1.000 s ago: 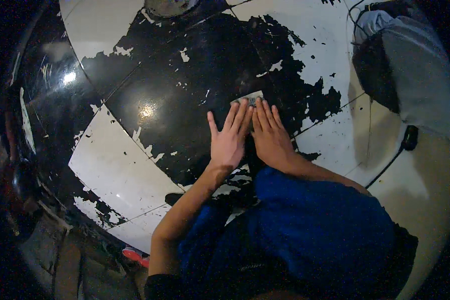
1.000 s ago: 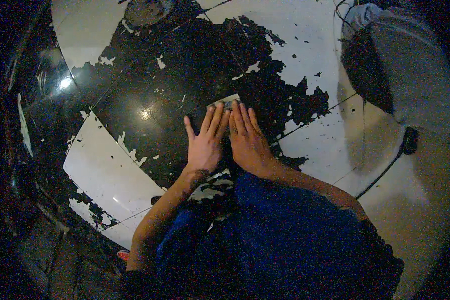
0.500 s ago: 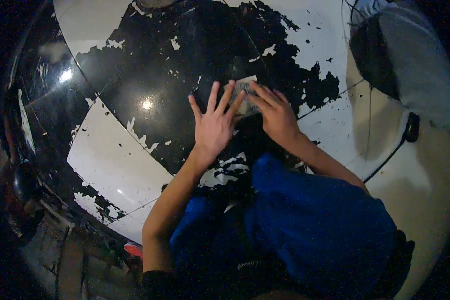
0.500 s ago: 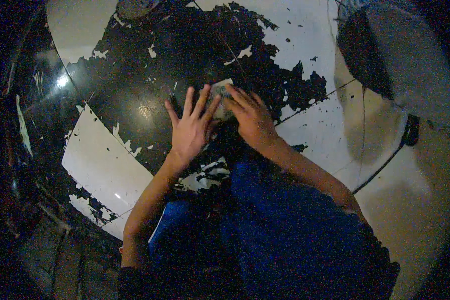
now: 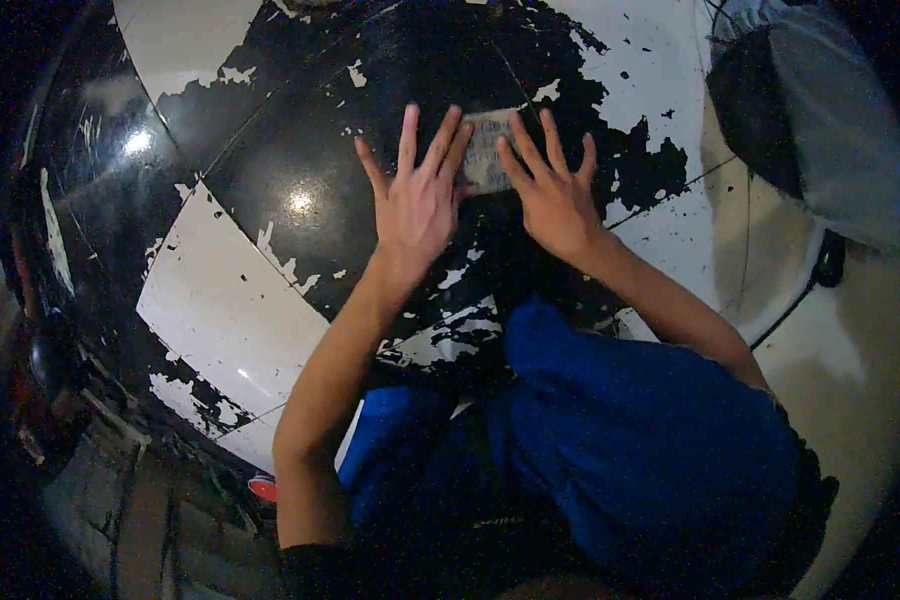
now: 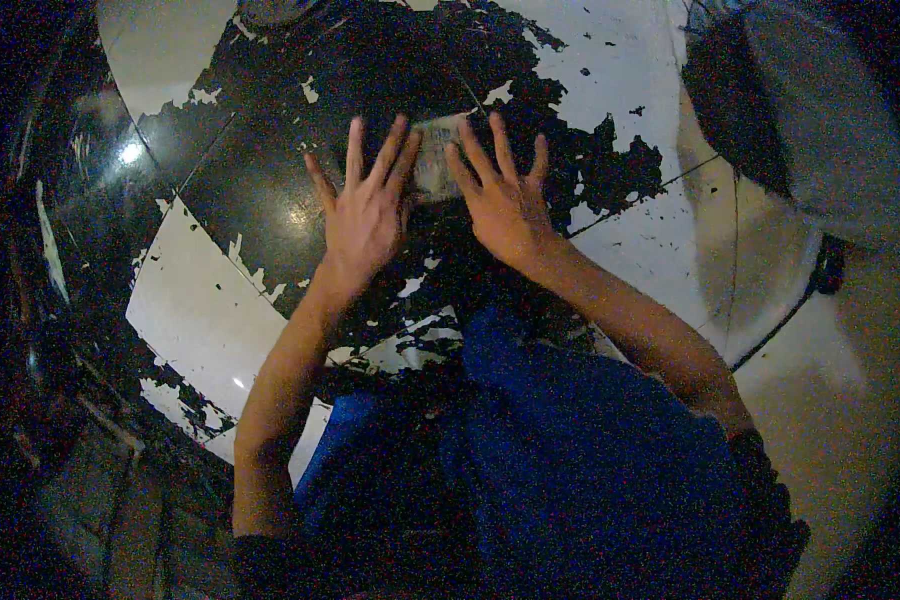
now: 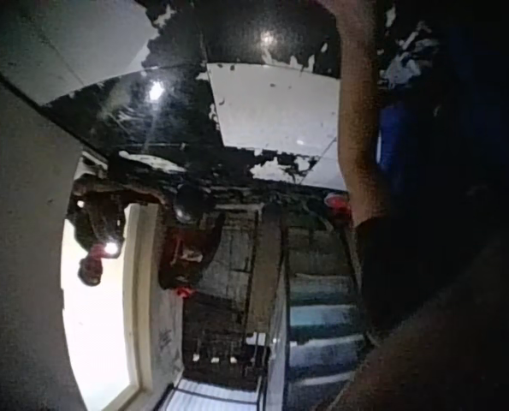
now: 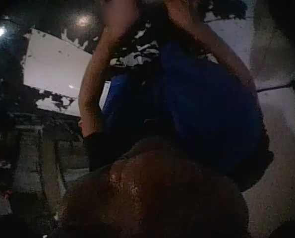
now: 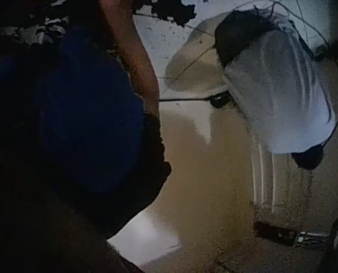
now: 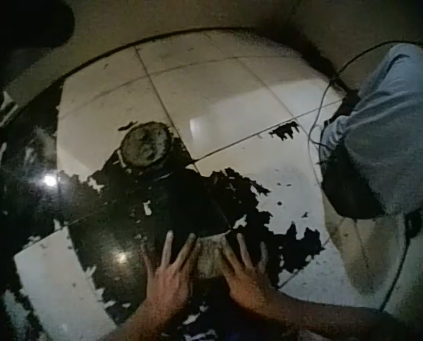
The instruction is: The person uses a piece of sandpaper to scrub a black and white tiled floor by hand, focusing on scraping away debris or paint from the tiles.
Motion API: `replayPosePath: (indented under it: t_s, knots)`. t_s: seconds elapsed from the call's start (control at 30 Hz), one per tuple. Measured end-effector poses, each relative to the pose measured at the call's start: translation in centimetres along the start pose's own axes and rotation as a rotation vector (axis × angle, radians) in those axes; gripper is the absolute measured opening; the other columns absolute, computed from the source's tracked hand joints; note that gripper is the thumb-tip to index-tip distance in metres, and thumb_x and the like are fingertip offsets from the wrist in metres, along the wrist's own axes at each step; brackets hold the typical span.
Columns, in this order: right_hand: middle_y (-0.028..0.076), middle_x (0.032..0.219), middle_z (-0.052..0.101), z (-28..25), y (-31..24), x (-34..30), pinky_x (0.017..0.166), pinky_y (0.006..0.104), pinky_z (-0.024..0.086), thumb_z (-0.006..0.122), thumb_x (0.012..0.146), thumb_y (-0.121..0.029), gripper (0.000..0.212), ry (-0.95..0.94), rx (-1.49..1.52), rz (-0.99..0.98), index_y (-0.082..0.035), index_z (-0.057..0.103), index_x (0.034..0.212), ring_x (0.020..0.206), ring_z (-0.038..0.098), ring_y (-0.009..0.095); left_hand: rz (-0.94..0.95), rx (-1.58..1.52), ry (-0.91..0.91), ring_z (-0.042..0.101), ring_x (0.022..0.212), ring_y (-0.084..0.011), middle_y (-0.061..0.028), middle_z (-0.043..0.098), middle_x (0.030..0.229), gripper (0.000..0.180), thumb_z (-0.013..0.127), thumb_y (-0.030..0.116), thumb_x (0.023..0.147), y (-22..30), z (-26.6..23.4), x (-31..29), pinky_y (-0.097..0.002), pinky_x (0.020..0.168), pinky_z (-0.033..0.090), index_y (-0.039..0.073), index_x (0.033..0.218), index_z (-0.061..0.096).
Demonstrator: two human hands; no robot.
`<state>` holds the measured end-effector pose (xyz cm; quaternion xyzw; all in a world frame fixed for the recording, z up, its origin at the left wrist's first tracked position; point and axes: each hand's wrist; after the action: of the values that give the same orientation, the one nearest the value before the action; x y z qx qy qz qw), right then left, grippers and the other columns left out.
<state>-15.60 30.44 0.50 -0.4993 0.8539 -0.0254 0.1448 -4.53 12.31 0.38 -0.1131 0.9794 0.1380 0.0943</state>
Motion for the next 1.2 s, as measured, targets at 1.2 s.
replayPosePath:
  t_s: [1.2]
  knots:
    - [0.032, 0.162, 0.027, -0.7, 0.3, 12.4, 0.113, 0.0771, 0.021, 0.059, 0.093, -0.026, 0.068, 0.164, -0.079, 0.041, 0.016, 0.044, 0.145, 0.154, 0.019, 0.047, -0.053, -0.026, 0.256, 0.013, 0.16, -0.0348, -0.0097, 0.022, 0.172, 0.068, 0.048, 0.024, 0.099, -2.1, 2.4, 8.6, -0.0823, 0.113, 0.002, 0.006, 0.162, 0.03]
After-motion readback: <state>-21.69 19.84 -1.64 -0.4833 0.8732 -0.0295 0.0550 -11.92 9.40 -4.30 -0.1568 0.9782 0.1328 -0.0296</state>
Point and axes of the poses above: each hand's wrist, its own x-axis towards the middle knuckle, its own z-axis out of the palm, y = z × x
